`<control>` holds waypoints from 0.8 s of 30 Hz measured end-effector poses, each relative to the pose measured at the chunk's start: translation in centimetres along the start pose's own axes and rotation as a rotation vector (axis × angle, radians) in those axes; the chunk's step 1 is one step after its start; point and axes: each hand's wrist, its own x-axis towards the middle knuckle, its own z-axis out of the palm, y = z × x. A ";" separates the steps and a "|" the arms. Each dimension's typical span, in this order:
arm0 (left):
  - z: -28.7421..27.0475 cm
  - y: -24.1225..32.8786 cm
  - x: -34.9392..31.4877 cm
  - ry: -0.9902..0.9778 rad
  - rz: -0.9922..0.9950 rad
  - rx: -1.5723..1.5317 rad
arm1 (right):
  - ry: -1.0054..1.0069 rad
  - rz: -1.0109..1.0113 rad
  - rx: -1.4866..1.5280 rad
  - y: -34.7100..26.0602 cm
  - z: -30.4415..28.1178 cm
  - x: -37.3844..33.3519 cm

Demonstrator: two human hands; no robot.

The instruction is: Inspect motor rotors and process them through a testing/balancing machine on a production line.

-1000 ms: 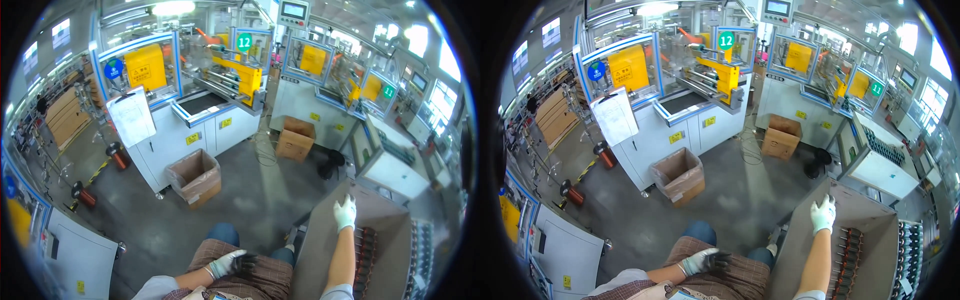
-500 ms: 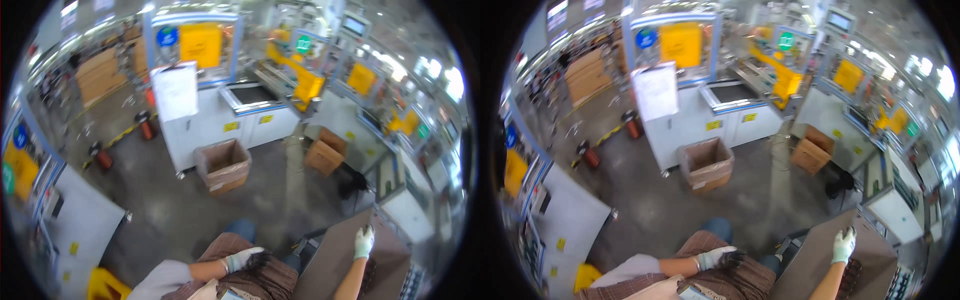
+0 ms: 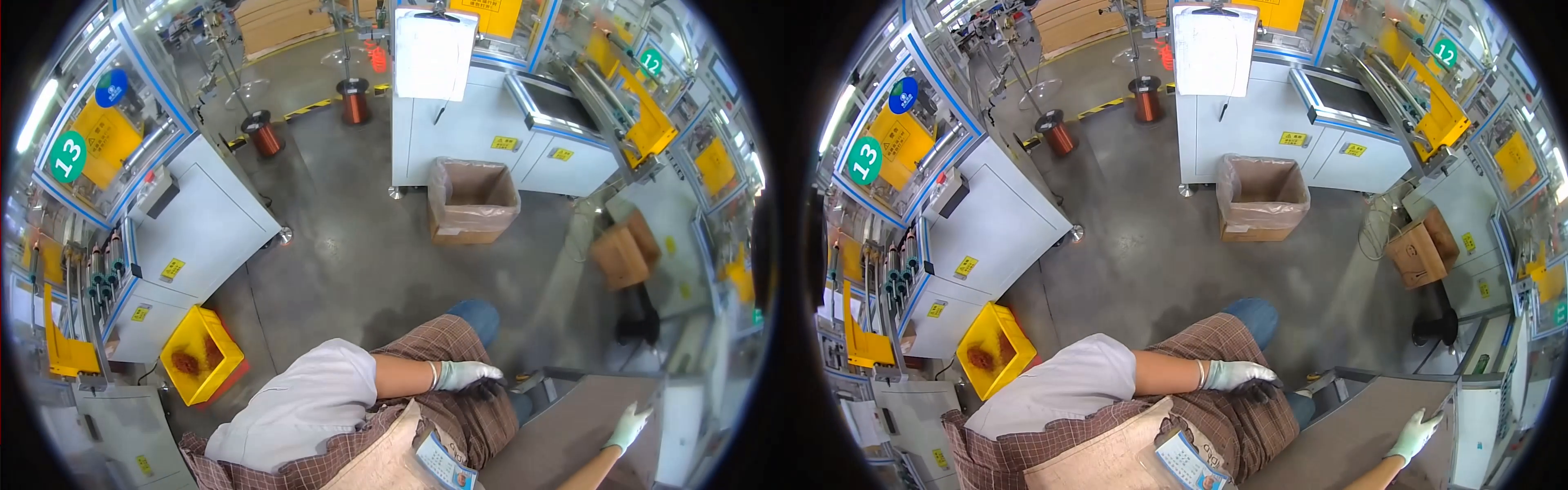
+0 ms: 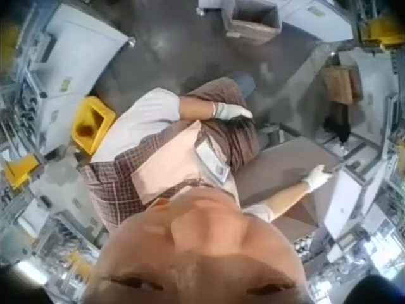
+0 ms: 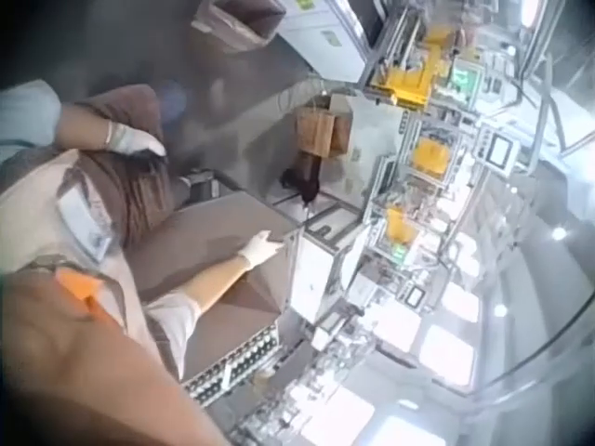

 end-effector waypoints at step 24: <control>-0.1 -0.8 0.4 0.036 0.071 0.093 | -0.123 0.011 0.215 3.9 1.4 1.0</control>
